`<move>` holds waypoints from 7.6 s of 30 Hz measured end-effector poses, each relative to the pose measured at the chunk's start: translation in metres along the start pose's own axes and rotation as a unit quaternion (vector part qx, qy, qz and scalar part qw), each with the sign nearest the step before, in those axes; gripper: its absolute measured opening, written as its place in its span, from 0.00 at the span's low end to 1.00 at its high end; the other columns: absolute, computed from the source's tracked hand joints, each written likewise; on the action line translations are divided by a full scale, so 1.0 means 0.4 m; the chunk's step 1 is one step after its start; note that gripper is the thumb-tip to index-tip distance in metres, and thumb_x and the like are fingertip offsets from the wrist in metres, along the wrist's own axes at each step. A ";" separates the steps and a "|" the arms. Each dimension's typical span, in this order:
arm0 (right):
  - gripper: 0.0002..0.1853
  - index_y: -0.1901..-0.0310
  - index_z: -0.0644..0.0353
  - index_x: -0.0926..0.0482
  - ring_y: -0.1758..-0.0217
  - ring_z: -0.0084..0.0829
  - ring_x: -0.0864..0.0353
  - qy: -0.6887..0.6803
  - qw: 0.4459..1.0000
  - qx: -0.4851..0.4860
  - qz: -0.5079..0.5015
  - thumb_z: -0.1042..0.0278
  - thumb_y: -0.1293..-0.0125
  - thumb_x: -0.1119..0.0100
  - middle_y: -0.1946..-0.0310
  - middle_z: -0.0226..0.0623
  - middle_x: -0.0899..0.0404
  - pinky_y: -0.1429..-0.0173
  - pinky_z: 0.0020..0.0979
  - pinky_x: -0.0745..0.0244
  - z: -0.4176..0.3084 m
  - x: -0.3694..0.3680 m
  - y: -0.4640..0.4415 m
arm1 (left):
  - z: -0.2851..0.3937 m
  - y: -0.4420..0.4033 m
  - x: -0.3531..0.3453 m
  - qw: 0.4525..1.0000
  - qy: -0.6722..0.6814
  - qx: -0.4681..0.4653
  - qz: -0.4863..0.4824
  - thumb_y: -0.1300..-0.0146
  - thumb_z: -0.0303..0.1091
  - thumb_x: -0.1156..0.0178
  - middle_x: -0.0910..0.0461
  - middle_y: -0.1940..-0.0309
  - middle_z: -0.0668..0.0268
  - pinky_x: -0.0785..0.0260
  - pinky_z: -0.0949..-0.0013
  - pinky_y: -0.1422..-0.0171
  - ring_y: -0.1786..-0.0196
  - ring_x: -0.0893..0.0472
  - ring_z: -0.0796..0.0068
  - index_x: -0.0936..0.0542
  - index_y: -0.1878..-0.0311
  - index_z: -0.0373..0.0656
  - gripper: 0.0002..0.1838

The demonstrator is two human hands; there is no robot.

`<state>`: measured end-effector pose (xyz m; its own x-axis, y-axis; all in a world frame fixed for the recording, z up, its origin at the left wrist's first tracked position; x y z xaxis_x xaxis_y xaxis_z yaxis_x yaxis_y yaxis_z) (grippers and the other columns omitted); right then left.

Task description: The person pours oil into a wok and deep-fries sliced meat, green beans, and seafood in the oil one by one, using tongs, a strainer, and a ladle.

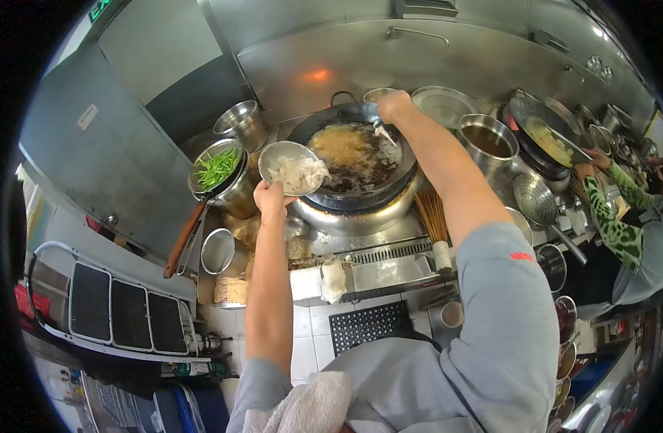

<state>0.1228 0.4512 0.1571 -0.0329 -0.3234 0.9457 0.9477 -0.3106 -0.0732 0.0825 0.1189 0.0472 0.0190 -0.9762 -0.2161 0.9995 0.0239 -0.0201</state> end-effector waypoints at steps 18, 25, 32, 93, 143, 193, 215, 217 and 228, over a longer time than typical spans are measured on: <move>0.15 0.59 0.61 0.18 0.54 0.43 0.19 -0.059 0.993 0.099 -0.035 0.65 0.49 0.42 0.58 0.45 0.18 0.52 0.41 0.23 -0.276 0.199 0.259 | 0.073 0.011 -0.036 0.890 -0.256 -0.377 -0.007 0.57 0.20 0.44 0.23 0.62 0.48 0.34 0.55 0.46 0.53 0.26 0.47 0.21 0.70 0.33 0.08; 0.16 0.58 0.61 0.18 0.52 0.42 0.19 -0.082 0.992 0.022 -0.088 0.70 0.50 0.45 0.56 0.44 0.18 0.52 0.40 0.23 -0.242 0.096 0.298 | 0.023 -0.077 -0.035 0.902 -0.292 -0.317 0.009 0.56 0.23 0.45 0.21 0.60 0.49 0.34 0.56 0.43 0.50 0.25 0.50 0.17 0.65 0.38 0.13; 0.16 0.57 0.58 0.17 0.49 0.40 0.20 -0.050 0.989 0.037 -0.132 0.70 0.49 0.45 0.54 0.43 0.19 0.50 0.39 0.23 -0.224 0.003 0.268 | 0.006 -0.184 -0.002 0.890 -0.308 -0.337 0.018 0.55 0.22 0.46 0.25 0.57 0.47 0.34 0.56 0.44 0.52 0.26 0.47 0.21 0.68 0.32 0.10; 0.13 0.61 0.62 0.17 0.55 0.40 0.17 -0.095 0.985 0.145 0.008 0.69 0.49 0.45 0.60 0.45 0.17 0.53 0.39 0.23 -0.029 0.083 0.285 | -0.030 0.093 -0.165 0.867 -0.335 -0.360 0.075 0.57 0.20 0.46 0.25 0.63 0.46 0.35 0.54 0.46 0.56 0.27 0.45 0.21 0.67 0.30 0.11; 0.13 0.61 0.57 0.16 0.55 0.39 0.17 -0.010 1.000 0.005 0.014 0.66 0.50 0.42 0.60 0.41 0.17 0.53 0.38 0.22 -0.082 -0.002 0.282 | -0.010 0.128 -0.010 0.984 0.159 0.077 -0.022 0.43 0.21 0.40 0.21 0.62 0.54 0.17 0.57 0.66 0.64 0.18 0.62 0.28 0.60 0.33 0.09; 0.16 0.56 0.56 0.18 0.50 0.39 0.19 -0.010 0.998 -0.022 -0.055 0.66 0.47 0.44 0.55 0.42 0.18 0.49 0.37 0.24 0.022 0.020 0.237 | -0.038 0.135 -0.062 0.982 0.155 0.080 -0.073 0.43 0.16 0.52 0.27 0.52 0.53 0.18 0.52 0.58 0.53 0.20 0.55 0.31 0.52 0.34 0.14; 0.14 0.60 0.60 0.17 0.54 0.40 0.17 0.020 0.999 -0.013 0.029 0.68 0.49 0.42 0.60 0.43 0.17 0.52 0.38 0.22 -0.168 0.364 0.424 | -0.017 0.145 -0.053 0.972 0.154 0.093 -0.151 0.43 0.18 0.50 0.21 0.62 0.58 0.18 0.59 0.68 0.63 0.18 0.65 0.27 0.58 0.38 0.10; 0.14 0.59 0.59 0.17 0.53 0.41 0.18 0.002 0.999 -0.053 0.007 0.69 0.48 0.43 0.58 0.43 0.18 0.51 0.38 0.23 -0.122 0.383 0.417 | -0.036 0.112 -0.058 0.975 0.154 0.090 -0.133 0.44 0.17 0.49 0.21 0.63 0.58 0.18 0.59 0.69 0.65 0.17 0.63 0.27 0.60 0.39 0.09; 0.15 0.59 0.60 0.18 0.54 0.42 0.18 -0.090 0.981 -0.163 0.052 0.62 0.45 0.45 0.61 0.46 0.18 0.49 0.41 0.24 -0.008 -0.017 0.229 | -0.032 0.081 0.013 0.985 0.125 0.079 -0.093 0.42 0.16 0.49 0.23 0.59 0.55 0.18 0.57 0.59 0.59 0.18 0.62 0.29 0.58 0.34 0.09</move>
<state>0.2086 0.4222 0.1428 0.1436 -0.2147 0.9661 0.7900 -0.5630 -0.2426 0.1146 0.1175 0.0329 -0.1521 -0.8763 -0.4571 0.9767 -0.2042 0.0664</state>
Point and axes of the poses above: each hand's wrist, its own y-axis away from the middle knuckle, its own x-axis out of the back of the hand, z = x × y, the point moved 4 cm from there along -y, towards the middle knuckle
